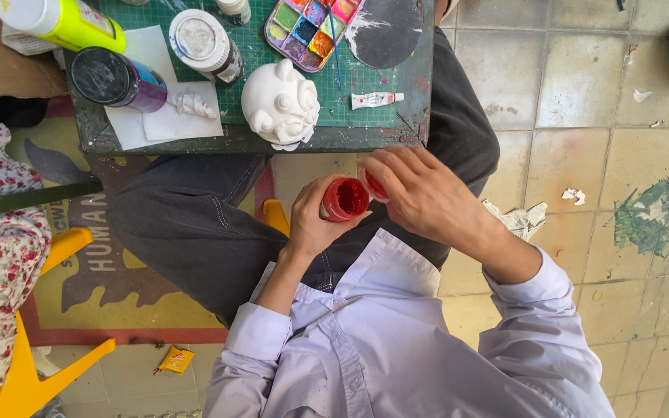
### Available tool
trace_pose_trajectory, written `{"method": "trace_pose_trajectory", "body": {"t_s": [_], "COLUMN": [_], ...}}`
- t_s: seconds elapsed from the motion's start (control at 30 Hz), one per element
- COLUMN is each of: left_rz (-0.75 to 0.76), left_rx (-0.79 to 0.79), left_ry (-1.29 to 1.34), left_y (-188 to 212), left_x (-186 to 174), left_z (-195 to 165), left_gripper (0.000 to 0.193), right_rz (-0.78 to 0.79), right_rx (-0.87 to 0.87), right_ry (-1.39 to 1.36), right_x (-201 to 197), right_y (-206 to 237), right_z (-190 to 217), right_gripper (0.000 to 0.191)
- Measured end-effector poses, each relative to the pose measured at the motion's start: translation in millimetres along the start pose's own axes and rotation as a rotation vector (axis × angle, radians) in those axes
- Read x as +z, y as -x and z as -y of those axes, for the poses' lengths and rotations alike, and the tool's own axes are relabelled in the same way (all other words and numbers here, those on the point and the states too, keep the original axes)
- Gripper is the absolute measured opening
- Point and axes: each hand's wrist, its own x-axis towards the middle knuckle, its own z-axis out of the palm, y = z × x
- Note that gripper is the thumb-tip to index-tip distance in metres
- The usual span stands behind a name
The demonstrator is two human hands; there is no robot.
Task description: The person sits on the floor and paints a white plaster animal figurine. They open a jar of red paint, dip a brush into a watercolor palette resting on their lap, wipe the brush on a tissue, and open a jar of yellow paint while working at a low table.
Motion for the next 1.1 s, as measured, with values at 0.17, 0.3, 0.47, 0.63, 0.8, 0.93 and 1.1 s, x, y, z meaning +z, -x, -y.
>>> {"method": "trace_pose_trajectory", "body": {"t_s": [0.17,0.3,0.47,0.63,0.8,0.93,1.1], "left_rz": [0.018,0.038,0.042,0.018,0.067,0.066,0.086], "left_rx": [0.027,0.067,0.079,0.078,0.048,0.106,0.044], "left_ry": [-0.03,-0.048,-0.101,-0.181,-0.183,-0.254,-0.258], "left_y": [0.9,1.7,3.2,2.3,-6.1,-13.5,-23.8], "left_x": [-2.3,1.1,5.3,14.4,20.1,30.0,45.5], "left_z": [-6.0,-13.8,-27.2,-38.5,-40.9,-43.6,-41.1], "left_gripper": [0.071,0.071,0.074,0.07,0.071,0.069,0.073], "right_rz": [-0.037,0.055,0.07,0.145,-0.025,0.251,-0.004], "right_rx": [-0.036,-0.093,-0.092,0.279,0.007,0.313,0.091], "right_ry": [-0.058,-0.316,-0.334,-0.256,-0.474,-0.307,-0.524], "right_x": [1.4,2.2,6.0,14.5,6.7,19.2,14.8], "right_y": [5.0,15.5,26.4,34.5,45.0,42.3,54.0], "right_z": [3.0,5.9,-0.9,-1.5,-24.6,-33.8,-63.3], "right_gripper": [0.073,0.079,0.067,0.064,0.072,0.053,0.07]}}
